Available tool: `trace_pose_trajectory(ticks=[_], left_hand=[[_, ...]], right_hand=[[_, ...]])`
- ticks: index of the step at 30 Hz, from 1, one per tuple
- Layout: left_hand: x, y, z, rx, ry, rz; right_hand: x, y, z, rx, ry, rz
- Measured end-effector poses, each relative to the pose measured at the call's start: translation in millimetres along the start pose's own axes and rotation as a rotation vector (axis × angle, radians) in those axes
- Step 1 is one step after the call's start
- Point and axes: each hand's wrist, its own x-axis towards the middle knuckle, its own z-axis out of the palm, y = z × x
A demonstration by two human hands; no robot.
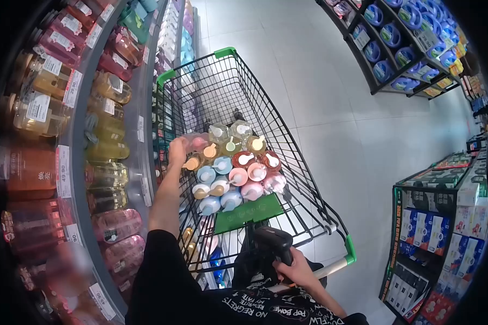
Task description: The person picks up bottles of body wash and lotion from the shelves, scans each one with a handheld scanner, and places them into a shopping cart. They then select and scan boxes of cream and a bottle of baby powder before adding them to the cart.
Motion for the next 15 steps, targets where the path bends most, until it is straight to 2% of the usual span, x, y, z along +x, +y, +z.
trace_pose_trajectory(ticks=[2,3,6,8,9,10,11,13,14,15], left_hand=[[-19.1,36.2,-10.5,0.011,0.095,-0.127],[-1.5,39.1,-35.4,0.017,0.148,-0.098],[-30.5,54.0,-56.3,0.016,0.051,-0.013],[-48.0,49.1,-57.9,0.044,0.062,0.075],[-65.3,58.9,-66.1,0.000,0.004,0.111],[-71.7,36.1,-50.8,-0.132,-0.031,0.143],[-91.4,38.5,-51.6,-0.165,-0.049,0.189],[-140.5,51.1,-52.6,-0.226,-0.111,0.117],[-168.3,59.5,-58.8,-0.268,-0.216,0.098],[-193.5,68.5,-66.0,-0.254,-0.262,0.130]], right_hand=[[-4.4,-0.2,-4.1,0.021,0.025,0.018],[10.8,-2.6,5.3,0.015,0.005,-0.038],[0.9,1.3,7.7,0.018,0.014,-0.062],[1.6,5.6,6.9,0.036,0.009,-0.068],[1.1,5.5,6.7,0.032,-0.007,-0.085],[0.6,5.1,6.9,0.021,0.005,-0.087],[0.2,5.6,7.3,0.010,0.015,-0.090],[0.3,9.5,7.2,0.036,0.008,-0.104],[-0.2,9.5,7.4,0.035,0.003,-0.127],[-0.7,9.1,8.9,0.038,-0.001,-0.150]])
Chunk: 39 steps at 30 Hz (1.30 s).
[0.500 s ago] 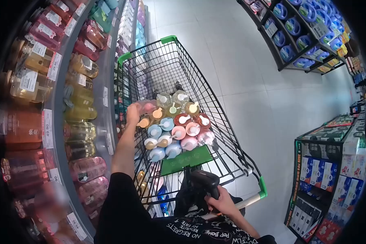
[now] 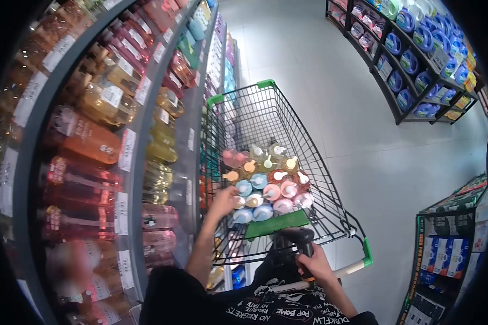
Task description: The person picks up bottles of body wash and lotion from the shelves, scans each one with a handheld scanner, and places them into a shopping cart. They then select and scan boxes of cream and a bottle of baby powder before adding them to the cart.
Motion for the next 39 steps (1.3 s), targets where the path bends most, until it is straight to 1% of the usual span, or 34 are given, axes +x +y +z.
trace_pose_trajectory(ticks=[1,2,3,4,6,7,9,10,12,13,14,16,17,18,20,21,23,26,31,33,38,39], left_hand=[[-27.4,23.5,3.5,-0.034,-0.039,-0.063],[-49.1,18.6,14.2,-0.032,0.006,0.083],[-75.5,49.2,13.8,-0.114,-0.001,0.119],[-94.5,54.6,18.1,-0.150,-0.059,0.029],[-129.1,57.1,36.9,-0.246,0.003,-0.155],[-136.9,51.0,42.4,-0.248,0.017,-0.153],[-139.6,25.3,58.7,0.453,-0.250,0.040],[-135.4,15.1,66.9,0.446,-0.237,0.035],[-121.5,9.7,72.1,0.113,-0.261,-0.037],[-120.9,18.0,68.9,-0.068,-0.281,-0.185],[-121.2,16.3,69.4,-0.064,-0.276,-0.175],[-123.1,6.7,67.9,0.103,-0.150,-0.084],[-125.3,4.7,67.5,0.105,-0.150,-0.123],[-125.1,2.8,68.9,0.104,-0.140,-0.122],[-129.8,-4.7,68.2,-0.031,-0.090,-0.122],[-130.3,-2.9,67.0,-0.083,-0.083,-0.161],[-132.2,0.2,65.3,-0.063,-0.053,-0.149],[-136.5,8.2,65.6,-0.028,-0.030,-0.135],[-143.1,17.3,66.6,0.044,-0.015,-0.101],[-151.0,19.9,67.2,0.038,-0.015,-0.030],[-175.2,23.5,66.7,-0.012,0.022,-0.055],[-179.6,22.3,68.8,0.079,0.045,-0.037]], right_hand=[[-4.1,-6.2,2.9,-0.022,0.018,0.016],[-3.3,-2.8,2.3,-0.048,0.019,-0.009],[-1.6,2.4,0.3,-0.043,0.012,-0.031],[0.6,8.4,-1.5,-0.040,0.005,-0.051],[-0.5,10.1,-0.6,-0.062,0.001,-0.069],[-2.0,9.3,0.8,-0.062,0.005,-0.072],[-2.9,10.4,1.9,-0.076,0.002,-0.078],[-2.5,11.6,1.6,-0.081,0.003,-0.095],[-3.4,16.9,1.3,-0.093,-0.002,-0.115],[-3.4,18.3,1.4,-0.082,0.008,-0.134],[-2.7,18.7,1.1,-0.067,0.021,-0.159],[-5.5,20.4,0.5,-0.054,0.032,-0.181],[-8.4,20.1,1.2,-0.039,0.055,-0.196],[-10.2,19.9,1.5,-0.026,0.073,-0.211],[-11.5,25.2,0.0,-0.018,0.065,-0.234],[-13.7,26.6,0.5,0.013,0.075,-0.251],[-11.5,33.0,-1.8,0.015,0.108,-0.287],[-17.7,33.6,1.5,0.044,0.078,-0.340],[-21.5,41.8,2.7,-0.007,0.141,-0.321],[-21.6,47.2,1.5,-0.029,0.135,-0.316],[-28.6,61.4,3.1,-0.094,0.112,-0.304],[-31.4,61.1,3.2,-0.151,0.131,-0.306]])
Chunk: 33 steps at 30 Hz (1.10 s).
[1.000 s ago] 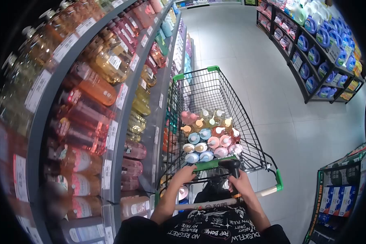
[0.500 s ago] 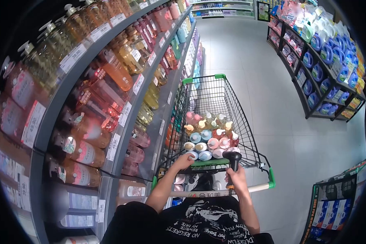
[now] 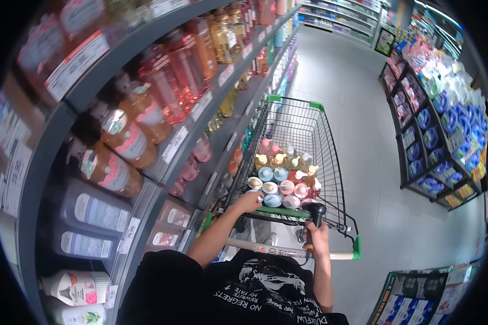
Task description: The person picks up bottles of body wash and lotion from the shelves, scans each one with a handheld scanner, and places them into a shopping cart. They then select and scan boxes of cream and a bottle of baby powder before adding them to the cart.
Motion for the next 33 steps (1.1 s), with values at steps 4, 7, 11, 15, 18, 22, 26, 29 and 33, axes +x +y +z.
trace_pose_trajectory(ticks=[4,7,11,15,18,22,26,29,33], left_hand=[[-8.5,-1.5,13.9,0.036,-0.064,0.003],[-25.8,8.8,16.6,0.008,-0.069,0.012],[-48.2,2.2,34.9,0.053,0.035,0.078],[-78.5,16.0,31.4,0.029,-0.006,0.001],[-99.5,21.5,35.7,0.039,-0.025,-0.014],[-118.3,11.3,44.8,0.089,-0.051,-0.025],[-141.6,8.1,57.4,0.039,0.046,-0.012],[-158.3,3.6,56.6,0.056,0.069,-0.014],[-180.3,14.6,63.0,0.098,0.109,-0.034]], right_hand=[[-15.2,0.3,-0.6,-0.058,-0.002,0.006],[-27.1,7.2,-1.4,-0.102,0.010,0.018],[-46.1,17.2,-2.2,-0.131,-0.003,0.070],[-65.1,32.5,-0.7,-0.093,0.013,0.081],[-83.1,38.9,-1.1,-0.051,0.035,0.083],[-96.8,61.8,-3.4,-0.080,0.026,0.076],[-120.2,69.1,-9.8,-0.075,0.003,0.108],[-128.7,87.9,-10.6,-0.053,0.000,0.102],[-152.6,90.2,-18.2,-0.080,-0.029,0.131]])
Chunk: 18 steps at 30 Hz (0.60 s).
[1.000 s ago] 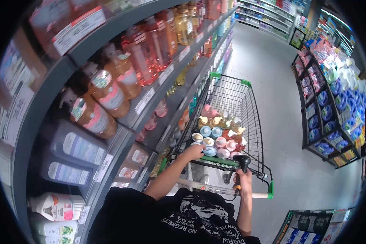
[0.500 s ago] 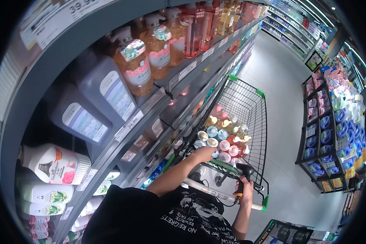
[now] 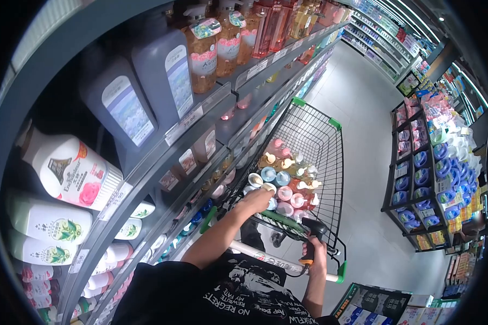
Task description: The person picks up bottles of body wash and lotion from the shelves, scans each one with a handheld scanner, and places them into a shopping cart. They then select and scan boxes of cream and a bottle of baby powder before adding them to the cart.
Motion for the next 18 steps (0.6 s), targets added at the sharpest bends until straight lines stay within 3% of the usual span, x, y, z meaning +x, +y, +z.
trace_pose_trajectory(ticks=[4,11,18], left_hand=[[-20.4,-0.4,0.9,0.054,-0.014,0.028],[-48.0,-11.3,6.9,0.074,-0.019,0.024],[-74.8,-23.6,11.9,0.057,-0.016,-0.062]], right_hand=[[-12.2,23.0,-5.0,0.064,-0.035,-0.012],[-26.3,29.2,6.5,0.438,-0.376,-0.113],[-22.8,37.3,37.2,0.210,-0.631,-0.081]])
